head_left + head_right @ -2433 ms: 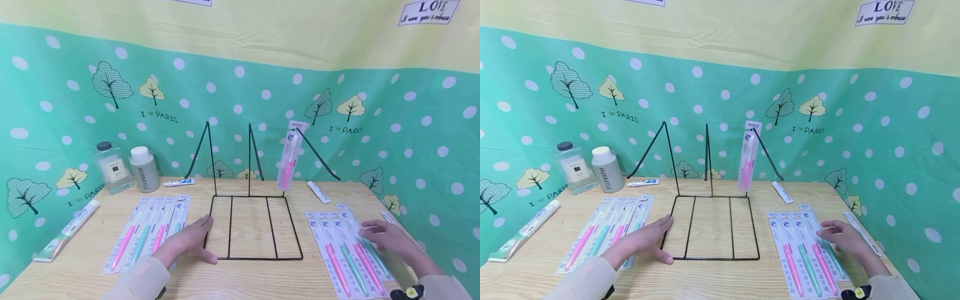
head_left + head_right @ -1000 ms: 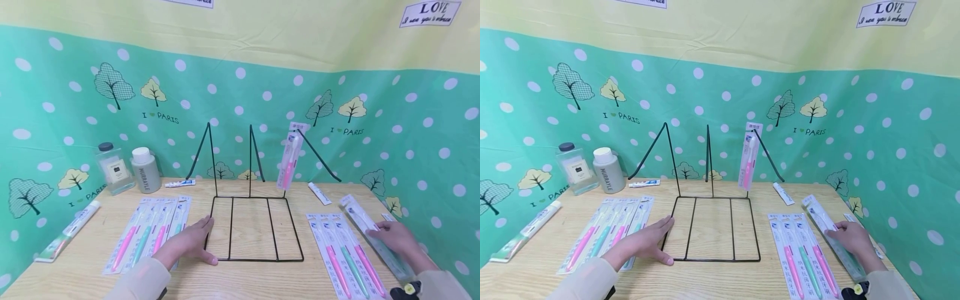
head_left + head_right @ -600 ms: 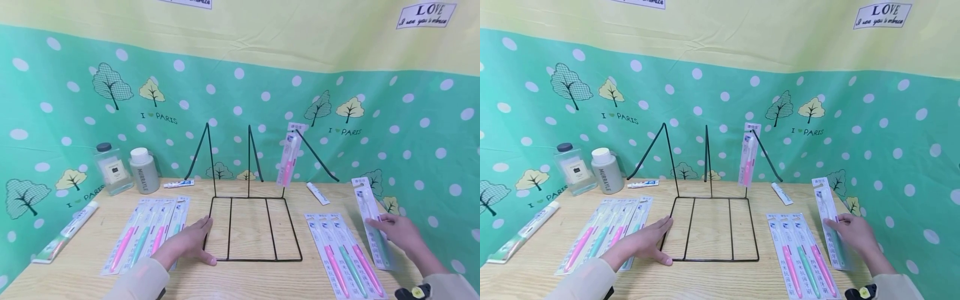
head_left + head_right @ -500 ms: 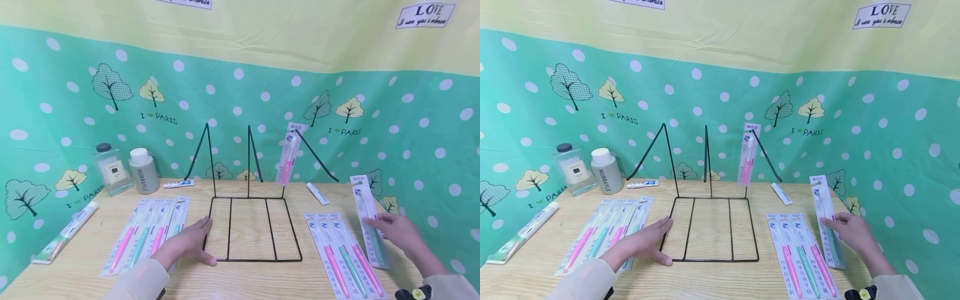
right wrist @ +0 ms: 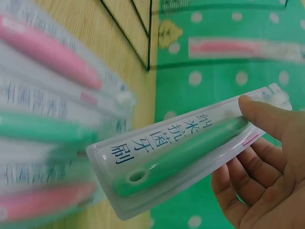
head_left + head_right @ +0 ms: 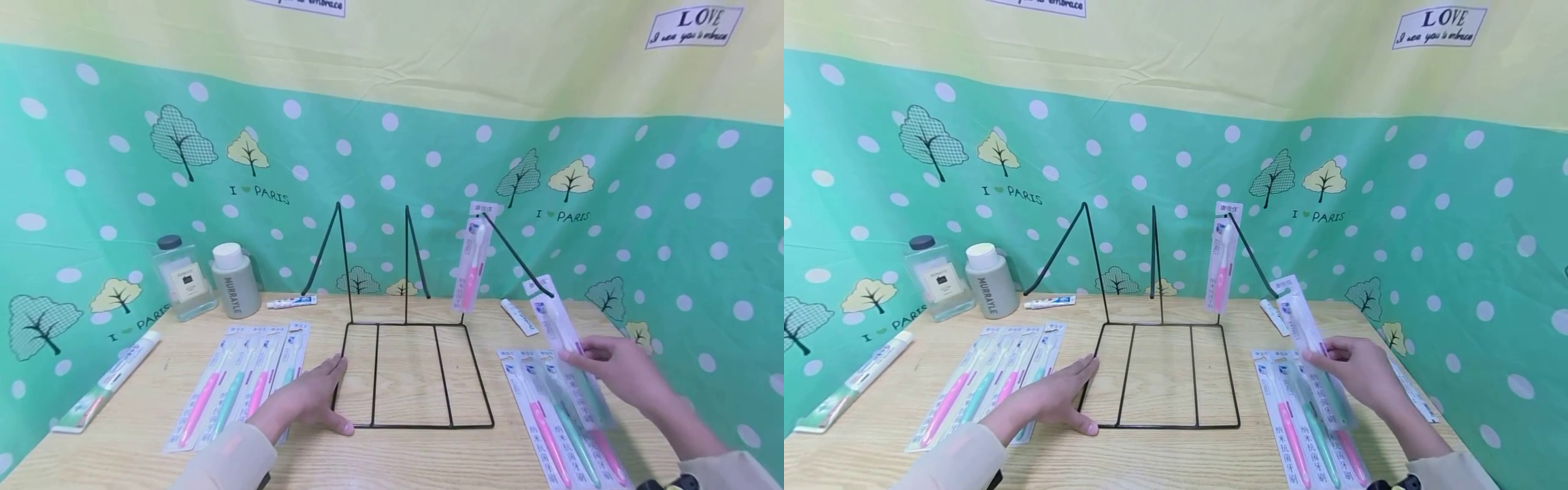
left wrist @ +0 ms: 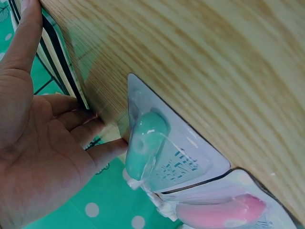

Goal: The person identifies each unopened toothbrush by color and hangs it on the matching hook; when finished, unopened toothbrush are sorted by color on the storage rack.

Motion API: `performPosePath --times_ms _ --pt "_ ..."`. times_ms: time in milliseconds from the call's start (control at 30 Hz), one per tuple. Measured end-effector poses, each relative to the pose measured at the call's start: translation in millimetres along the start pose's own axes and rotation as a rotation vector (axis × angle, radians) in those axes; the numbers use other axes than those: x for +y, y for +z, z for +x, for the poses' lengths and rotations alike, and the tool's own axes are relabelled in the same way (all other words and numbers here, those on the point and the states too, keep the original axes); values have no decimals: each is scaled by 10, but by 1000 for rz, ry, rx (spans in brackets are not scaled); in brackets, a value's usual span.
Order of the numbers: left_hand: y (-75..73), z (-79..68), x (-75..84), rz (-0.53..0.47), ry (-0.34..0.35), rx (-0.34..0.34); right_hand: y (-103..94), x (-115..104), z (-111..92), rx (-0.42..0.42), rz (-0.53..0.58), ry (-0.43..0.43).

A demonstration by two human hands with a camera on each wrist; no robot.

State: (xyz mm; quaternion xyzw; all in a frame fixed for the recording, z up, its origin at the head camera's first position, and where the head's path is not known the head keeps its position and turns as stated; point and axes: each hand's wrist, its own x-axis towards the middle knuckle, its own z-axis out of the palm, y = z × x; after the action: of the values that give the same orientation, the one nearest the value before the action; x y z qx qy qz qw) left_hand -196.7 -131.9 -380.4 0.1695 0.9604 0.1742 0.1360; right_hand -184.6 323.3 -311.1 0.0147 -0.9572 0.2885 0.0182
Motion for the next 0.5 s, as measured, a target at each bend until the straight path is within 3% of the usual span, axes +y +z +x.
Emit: performPosePath --times_ms 267,500 --pt "7 1 -5 -7 6 9 157 -409 -79 -54 119 -61" --pt "0 -13 6 -5 4 8 264 -728 -188 -120 357 -121"
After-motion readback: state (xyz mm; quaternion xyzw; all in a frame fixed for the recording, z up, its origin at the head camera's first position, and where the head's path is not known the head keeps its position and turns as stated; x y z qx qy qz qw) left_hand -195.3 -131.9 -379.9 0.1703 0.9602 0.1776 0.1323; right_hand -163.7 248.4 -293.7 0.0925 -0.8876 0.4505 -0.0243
